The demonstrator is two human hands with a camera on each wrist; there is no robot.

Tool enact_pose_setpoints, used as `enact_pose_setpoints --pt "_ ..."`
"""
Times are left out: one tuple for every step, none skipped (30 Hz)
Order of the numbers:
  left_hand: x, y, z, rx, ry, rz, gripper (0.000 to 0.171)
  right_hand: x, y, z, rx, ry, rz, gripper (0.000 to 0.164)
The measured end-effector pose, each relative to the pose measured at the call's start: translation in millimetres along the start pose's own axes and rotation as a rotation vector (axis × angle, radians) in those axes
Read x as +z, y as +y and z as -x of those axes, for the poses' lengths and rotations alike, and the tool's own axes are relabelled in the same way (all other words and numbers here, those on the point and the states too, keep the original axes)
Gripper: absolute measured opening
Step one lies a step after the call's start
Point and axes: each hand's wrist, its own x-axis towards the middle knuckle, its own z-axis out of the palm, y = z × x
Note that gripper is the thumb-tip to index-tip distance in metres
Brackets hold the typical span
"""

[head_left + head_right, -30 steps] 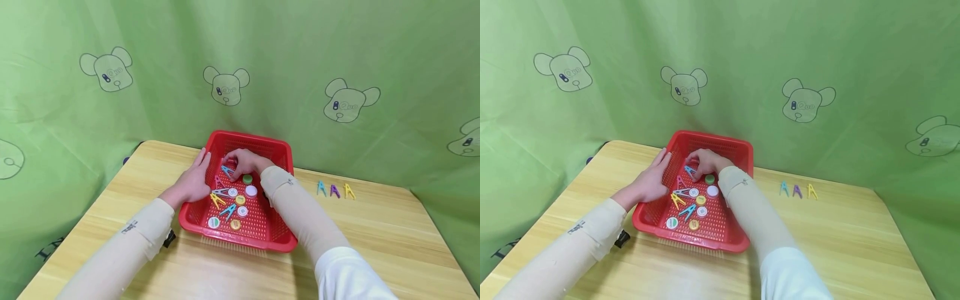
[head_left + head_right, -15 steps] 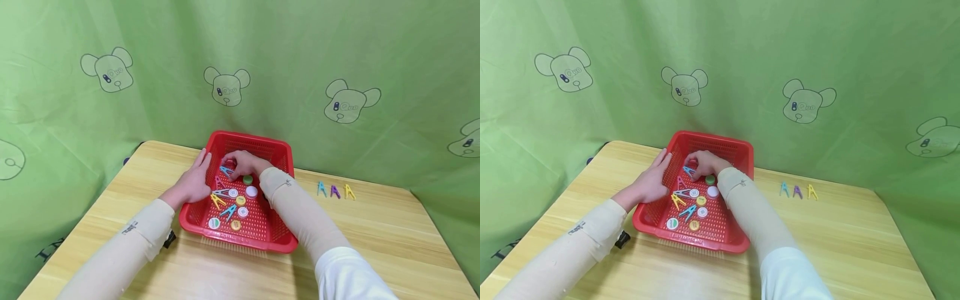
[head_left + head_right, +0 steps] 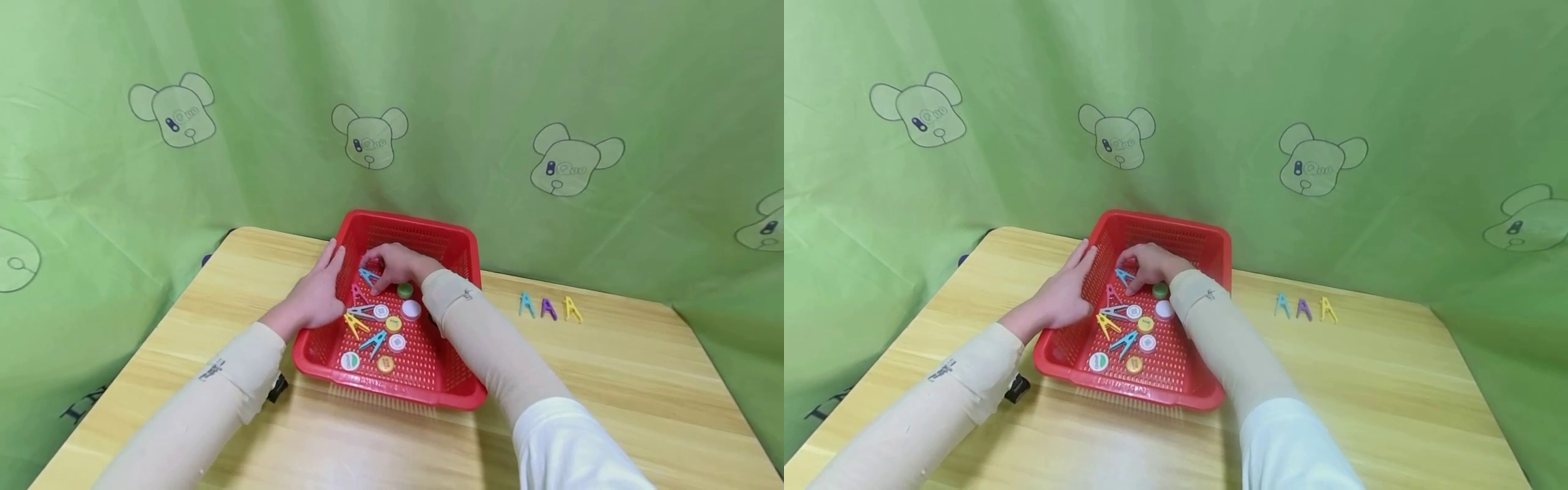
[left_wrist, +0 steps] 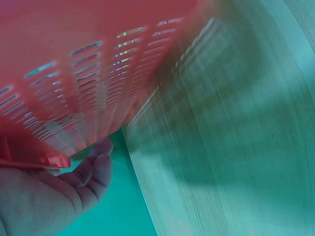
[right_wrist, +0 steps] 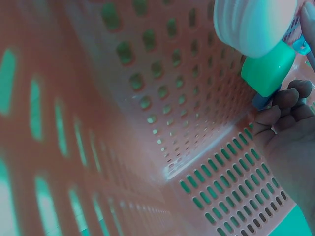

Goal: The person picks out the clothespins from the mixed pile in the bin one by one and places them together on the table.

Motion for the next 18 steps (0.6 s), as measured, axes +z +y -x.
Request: enact_pose_setpoints --pt "-0.2 0.0 0.1 0.0 0.001 0.0 0.11 0.3 -0.2 -0.4 0.004 -0.004 -0.002 0.055" --pt "-0.4 0.0 0.3 -0.001 0.001 0.002 0.11 0.4 -0.5 -0.7 0.007 -0.007 -0.004 0.055" --pt "-0.5 -0.1 0.5 -0.002 -0.001 0.004 0.11 0.7 -0.6 -1.1 0.011 -0.01 -0.004 0.054" --pt "-0.5 0.0 0.6 -0.003 -0.003 0.006 0.11 0.8 -0.6 -1.2 0.017 -0.013 -0.01 0.054" --pt "-0.5 0.1 0.8 -0.003 -0.004 0.005 0.111 1.1 -0.5 -1.4 0.022 -0.013 -0.016 0.053" --pt "-0.5 0.2 0.9 -0.004 -0.005 0.006 0.111 1.1 -0.5 -1.4 0.02 -0.009 -0.014 0.052" --pt "-0.7 0.2 1.1 -0.005 -0.007 0.005 0.111 1.0 -0.7 -1.4 0.016 -0.004 -0.013 0.051" --pt "-0.9 0.4 1.4 -0.004 -0.006 0.004 0.111 0.9 -1.0 -1.4 0.011 0.003 -0.011 0.05" --pt "-1.3 0.7 1.6 -0.005 -0.006 0.003 0.111 0.7 -1.3 -1.2 0.004 0.008 -0.012 0.049" --pt "-1.7 0.8 1.9 -0.004 -0.005 0.005 0.11 0.4 -1.9 -0.7 0.003 0.013 -0.018 0.048" --pt "-1.8 0.7 2.0 -0.003 -0.005 0.008 0.11 0.3 -2.2 -0.5 0.002 0.017 -0.02 0.048" --pt "-2.0 0.6 1.8 -0.004 -0.005 0.013 0.11 -0.3 -2.8 0.2 0.001 0.018 -0.027 0.047" --pt "-2.2 0.6 1.5 -0.003 -0.004 0.011 0.11 -0.8 -3.0 0.2 0.003 0.017 -0.031 0.047" --pt "-2.3 0.7 1.2 -0.003 -0.003 0.012 0.109 -1.4 -3.1 0.4 0.001 0.016 -0.031 0.047" --pt "-2.1 0.4 0.7 -0.001 -0.002 0.011 0.109 -2.1 -3.3 0.8 0.001 0.015 -0.033 0.047" --pt "-1.8 0.1 0.2 0.002 -0.001 0.008 0.109 -2.6 -3.3 0.8 -0.001 0.016 -0.031 0.047" --pt "-1.6 -0.1 -0.4 0.005 0.0 0.004 0.109 -3.0 -3.1 0.8 -0.003 0.015 -0.03 0.047" --pt "-1.5 0.0 -0.7 0.007 0.002 -0.002 0.109 -3.5 -3.0 1.0 -0.004 0.014 -0.034 0.047"
